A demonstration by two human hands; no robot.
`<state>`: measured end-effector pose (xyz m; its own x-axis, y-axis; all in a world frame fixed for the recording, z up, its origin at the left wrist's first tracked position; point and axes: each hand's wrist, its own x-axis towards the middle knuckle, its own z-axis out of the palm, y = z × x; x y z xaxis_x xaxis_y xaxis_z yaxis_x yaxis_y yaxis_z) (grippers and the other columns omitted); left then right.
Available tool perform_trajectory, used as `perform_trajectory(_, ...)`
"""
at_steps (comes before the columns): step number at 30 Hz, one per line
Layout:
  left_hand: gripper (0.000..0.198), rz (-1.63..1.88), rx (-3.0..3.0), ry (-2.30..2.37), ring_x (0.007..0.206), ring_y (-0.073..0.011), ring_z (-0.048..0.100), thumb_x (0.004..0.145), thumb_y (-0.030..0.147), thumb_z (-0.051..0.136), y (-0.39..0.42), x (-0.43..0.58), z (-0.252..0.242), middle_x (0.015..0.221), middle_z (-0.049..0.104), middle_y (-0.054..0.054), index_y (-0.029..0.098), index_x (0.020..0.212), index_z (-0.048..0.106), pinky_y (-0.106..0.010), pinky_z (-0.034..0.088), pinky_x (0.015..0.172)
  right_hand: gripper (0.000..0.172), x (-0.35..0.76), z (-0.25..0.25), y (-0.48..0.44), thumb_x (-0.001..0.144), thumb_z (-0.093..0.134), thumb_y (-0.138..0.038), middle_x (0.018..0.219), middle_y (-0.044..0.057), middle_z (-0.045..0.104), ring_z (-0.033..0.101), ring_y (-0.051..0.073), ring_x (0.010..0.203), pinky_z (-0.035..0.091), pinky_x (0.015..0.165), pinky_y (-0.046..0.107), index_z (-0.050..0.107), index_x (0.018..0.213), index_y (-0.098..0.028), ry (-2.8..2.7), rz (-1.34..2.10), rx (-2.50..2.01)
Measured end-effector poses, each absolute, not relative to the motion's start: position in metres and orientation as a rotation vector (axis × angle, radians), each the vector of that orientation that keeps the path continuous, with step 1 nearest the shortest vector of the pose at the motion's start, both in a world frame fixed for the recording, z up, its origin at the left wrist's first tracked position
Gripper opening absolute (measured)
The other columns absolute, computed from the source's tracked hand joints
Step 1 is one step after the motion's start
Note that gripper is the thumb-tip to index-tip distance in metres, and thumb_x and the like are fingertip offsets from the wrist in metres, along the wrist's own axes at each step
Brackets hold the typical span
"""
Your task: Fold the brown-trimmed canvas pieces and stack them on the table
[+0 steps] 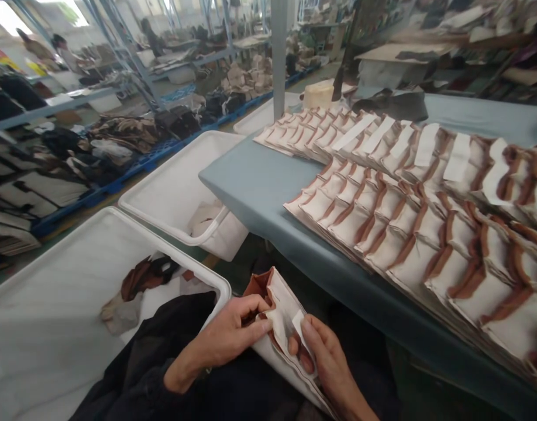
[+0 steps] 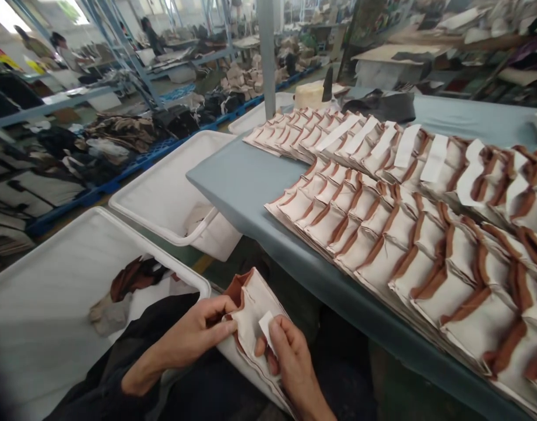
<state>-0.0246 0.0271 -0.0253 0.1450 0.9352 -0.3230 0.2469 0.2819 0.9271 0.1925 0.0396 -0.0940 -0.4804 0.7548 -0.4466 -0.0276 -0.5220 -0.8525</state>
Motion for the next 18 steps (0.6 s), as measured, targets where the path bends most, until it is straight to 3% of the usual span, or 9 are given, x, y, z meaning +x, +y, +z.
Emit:
perform_trajectory(7, 0.031, 0.763, 1.184, 1.449, 0.076, -0.0168, 0.057, 0.094, 0.041, 0.064, 0.041, -0.018, -0.03, 0.078, 0.066, -0.002, 0.015, 0.079, 0.069, -0.027, 0.043, 0.074, 0.068, 0.202, -0.079, 0.057, 0.091, 0.055, -0.082, 0.054, -0.004, 0.044, 0.031, 0.01, 0.048, 0.024, 0.048, 0.025, 0.061, 0.07, -0.018, -1.287, 1.84, -1.312)
perform_trajectory(13, 0.038, 0.912, 1.238, 1.2, 0.083, -0.0198, 0.067, 0.101, 0.042, 0.058, 0.066, 0.012, -0.01, 0.087, 0.077, -0.007, 0.015, 0.081, 0.076, -0.03, 0.048, 0.082, 0.057, 0.237, -0.01, 0.071, 0.099, 0.056, -0.069, 0.058, 0.0, 0.056, 0.047, 0.014, 0.053, 0.035, 0.051, 0.026, 0.06, 0.067, -0.021, -1.55, 1.419, -1.446)
perform_trajectory(18, 0.038, 0.981, 1.249, 1.244, 0.069, -0.0155, 0.058, 0.098, 0.042, 0.057, 0.082, 0.028, 0.008, 0.076, 0.073, -0.003, 0.016, 0.079, 0.078, -0.026, 0.042, 0.066, 0.047, 0.233, 0.025, 0.072, 0.098, 0.062, -0.056, 0.051, -0.004, 0.049, 0.04, 0.011, 0.045, 0.031, 0.044, 0.024, 0.064, 0.066, -0.021, -1.665, 1.299, -1.448)
